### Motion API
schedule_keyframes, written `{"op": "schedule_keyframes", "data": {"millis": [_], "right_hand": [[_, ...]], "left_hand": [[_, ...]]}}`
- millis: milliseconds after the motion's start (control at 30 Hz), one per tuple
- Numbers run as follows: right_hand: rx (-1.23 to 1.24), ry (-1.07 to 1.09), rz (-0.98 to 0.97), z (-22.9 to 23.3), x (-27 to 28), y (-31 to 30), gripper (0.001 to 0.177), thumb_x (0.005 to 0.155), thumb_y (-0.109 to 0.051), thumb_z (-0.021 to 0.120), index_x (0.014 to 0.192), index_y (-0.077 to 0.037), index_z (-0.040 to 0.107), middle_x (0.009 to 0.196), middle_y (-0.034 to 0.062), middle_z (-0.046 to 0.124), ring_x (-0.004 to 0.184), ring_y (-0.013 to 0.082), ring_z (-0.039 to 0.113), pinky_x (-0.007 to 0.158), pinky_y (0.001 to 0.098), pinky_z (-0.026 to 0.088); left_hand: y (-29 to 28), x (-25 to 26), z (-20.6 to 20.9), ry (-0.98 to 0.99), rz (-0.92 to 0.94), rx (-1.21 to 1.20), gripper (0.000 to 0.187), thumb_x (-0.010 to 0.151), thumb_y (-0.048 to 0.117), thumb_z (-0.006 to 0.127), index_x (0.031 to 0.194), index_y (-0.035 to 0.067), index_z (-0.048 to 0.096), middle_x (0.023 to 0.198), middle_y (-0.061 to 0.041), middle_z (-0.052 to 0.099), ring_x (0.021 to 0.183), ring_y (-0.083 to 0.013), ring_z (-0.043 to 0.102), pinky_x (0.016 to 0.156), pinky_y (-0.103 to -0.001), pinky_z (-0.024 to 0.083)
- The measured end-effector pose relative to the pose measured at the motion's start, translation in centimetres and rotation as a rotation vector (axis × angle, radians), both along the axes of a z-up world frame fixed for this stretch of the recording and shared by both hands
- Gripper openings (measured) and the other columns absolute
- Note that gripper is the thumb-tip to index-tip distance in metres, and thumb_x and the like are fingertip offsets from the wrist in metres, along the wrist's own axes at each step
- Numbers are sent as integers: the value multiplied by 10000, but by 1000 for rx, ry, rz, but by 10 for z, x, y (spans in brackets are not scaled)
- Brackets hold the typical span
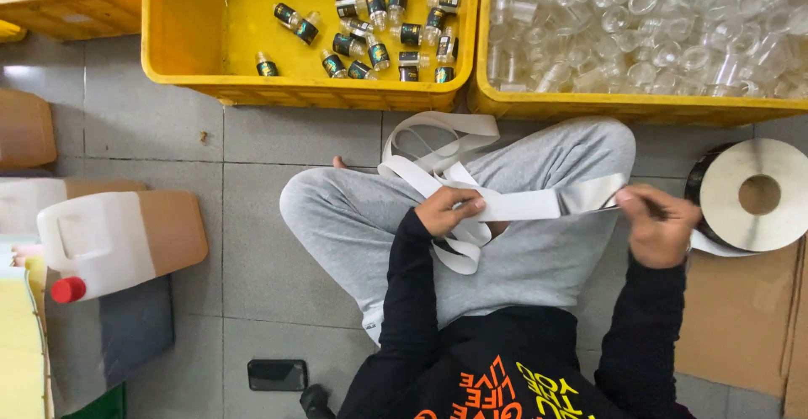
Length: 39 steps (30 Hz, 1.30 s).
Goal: Manually applying adhesive labels to small plastic bottles while sitting on the floor.
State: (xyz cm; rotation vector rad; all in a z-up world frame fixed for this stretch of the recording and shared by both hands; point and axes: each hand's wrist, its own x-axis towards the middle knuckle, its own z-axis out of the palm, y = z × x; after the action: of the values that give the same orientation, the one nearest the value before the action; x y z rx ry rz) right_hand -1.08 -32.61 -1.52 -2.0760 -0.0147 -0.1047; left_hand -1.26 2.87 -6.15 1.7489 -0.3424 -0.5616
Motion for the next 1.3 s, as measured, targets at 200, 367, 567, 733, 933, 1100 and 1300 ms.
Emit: {"op": "schedule_keyframes", "data": {"millis": [200, 367, 567, 733, 933, 1100, 1300], "right_hand": [[322, -266, -239, -3, 6, -9, 219, 968, -60, 699, 1121, 95, 714, 953, 179, 680, 765, 192, 567, 795, 299, 529], [-139, -648, -42, 19, 21, 9, 263, 1057, -91, 729, 1030, 171, 729, 867, 292, 682, 542, 211, 366, 482, 338, 231], [-393, -955, 177, 39, 25, 58, 188, 906, 127, 730, 1093, 120, 749, 1048, 276, 778, 762, 304, 681, 784, 497, 595], [-253, -1233, 394, 37, 44, 85, 123, 879, 23, 729, 891, 96, 827, 883, 282, 793, 635, 333, 698, 600, 439, 563], [-244, -1263, 497, 47, 40, 100, 89, 875, 43, 731, 862, 91, 805, 886, 288, 785, 668, 334, 709, 614, 434, 562], [-247, -1245, 513, 48, 33, 109, 77, 893, 10, 748, 879, 60, 804, 898, 264, 787, 720, 332, 724, 644, 439, 571], [-242, -1242, 536, 40, 29, 111, 43, 883, 26, 756, 884, 52, 791, 931, 269, 789, 732, 326, 726, 623, 427, 562]], "left_hand": [[2, -2, -28, 37, 86, 162, 396, 984, 269, 555, 1133, -63, 713, 973, -134, 765, 817, -256, 684, 807, -311, 523], [-3, -2, -38, -71, 235, 439, 394, 895, 310, 705, 1202, 65, 730, 901, -102, 751, 796, -254, 700, 785, -351, 554], [-18, 0, 57, -370, 658, 346, 301, 848, 234, 797, 1054, 25, 731, 953, -82, 711, 892, -233, 675, 850, -333, 536], [-33, -10, 16, 169, 545, -512, 552, 1039, 500, 557, 1305, 23, 640, 1052, -207, 755, 998, -310, 756, 927, -443, 600], [-52, -13, 6, 434, 589, -1005, 575, 1140, 373, 464, 1342, -162, 523, 1075, -335, 715, 966, -425, 748, 865, -601, 598], [-52, -12, 29, 453, 618, -1080, 603, 1090, 321, 571, 1475, -126, 445, 1151, -273, 711, 1022, -337, 750, 897, -541, 602], [-54, -14, 62, 429, 620, -1136, 586, 1048, 263, 627, 1517, -39, 449, 1257, -243, 672, 1120, -323, 697, 956, -517, 566]]}}
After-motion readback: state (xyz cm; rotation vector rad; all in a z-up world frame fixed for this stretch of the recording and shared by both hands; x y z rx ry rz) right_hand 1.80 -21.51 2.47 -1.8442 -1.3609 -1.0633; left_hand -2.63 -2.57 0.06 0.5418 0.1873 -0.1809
